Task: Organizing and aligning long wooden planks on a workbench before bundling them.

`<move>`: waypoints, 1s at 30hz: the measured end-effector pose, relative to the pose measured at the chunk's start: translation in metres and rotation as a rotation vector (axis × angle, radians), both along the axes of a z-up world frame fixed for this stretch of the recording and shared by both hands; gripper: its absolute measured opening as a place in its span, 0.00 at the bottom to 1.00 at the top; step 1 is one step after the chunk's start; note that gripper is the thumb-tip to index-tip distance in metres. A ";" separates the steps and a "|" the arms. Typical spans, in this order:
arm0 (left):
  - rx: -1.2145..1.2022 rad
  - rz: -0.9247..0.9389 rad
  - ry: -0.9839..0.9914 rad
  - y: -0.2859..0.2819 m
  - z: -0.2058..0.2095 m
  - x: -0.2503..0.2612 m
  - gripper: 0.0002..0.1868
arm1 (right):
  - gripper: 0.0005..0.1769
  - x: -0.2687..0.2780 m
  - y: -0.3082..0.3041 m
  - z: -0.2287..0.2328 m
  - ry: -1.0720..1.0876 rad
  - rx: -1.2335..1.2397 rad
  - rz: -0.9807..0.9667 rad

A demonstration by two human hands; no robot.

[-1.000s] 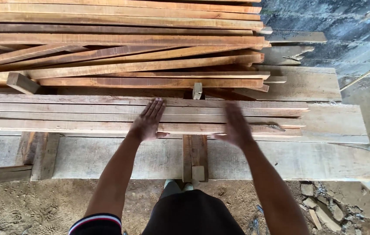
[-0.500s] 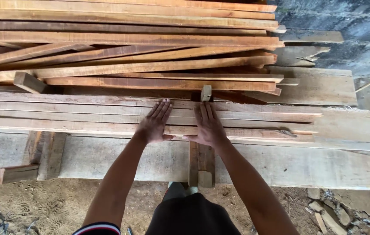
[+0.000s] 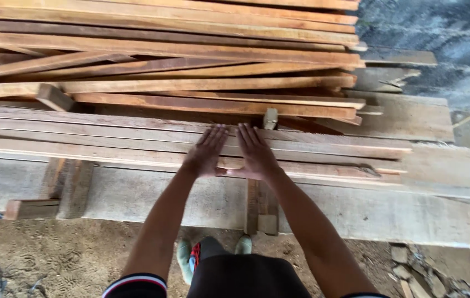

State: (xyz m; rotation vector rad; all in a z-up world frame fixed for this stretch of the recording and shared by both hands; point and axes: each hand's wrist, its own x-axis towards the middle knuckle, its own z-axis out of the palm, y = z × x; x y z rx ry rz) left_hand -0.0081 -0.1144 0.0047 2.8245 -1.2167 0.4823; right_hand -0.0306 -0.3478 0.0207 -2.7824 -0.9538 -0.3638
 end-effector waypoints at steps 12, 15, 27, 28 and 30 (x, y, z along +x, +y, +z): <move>-0.139 -0.128 0.238 0.125 0.009 0.028 0.71 | 0.73 -0.004 0.002 0.023 -0.007 -0.012 0.004; -0.209 -0.090 0.299 0.216 -0.006 0.035 0.70 | 0.72 -0.007 0.006 0.031 0.026 0.003 -0.008; -0.029 0.025 -0.170 0.292 0.005 0.040 0.77 | 0.83 -0.003 0.009 0.016 0.066 -0.203 -0.103; -0.044 0.023 -0.151 0.293 0.008 0.038 0.78 | 0.85 -0.004 0.011 0.014 0.032 -0.269 -0.117; -0.064 0.025 -0.132 0.287 0.014 0.034 0.78 | 0.87 -0.006 0.014 0.019 -0.003 -0.339 -0.128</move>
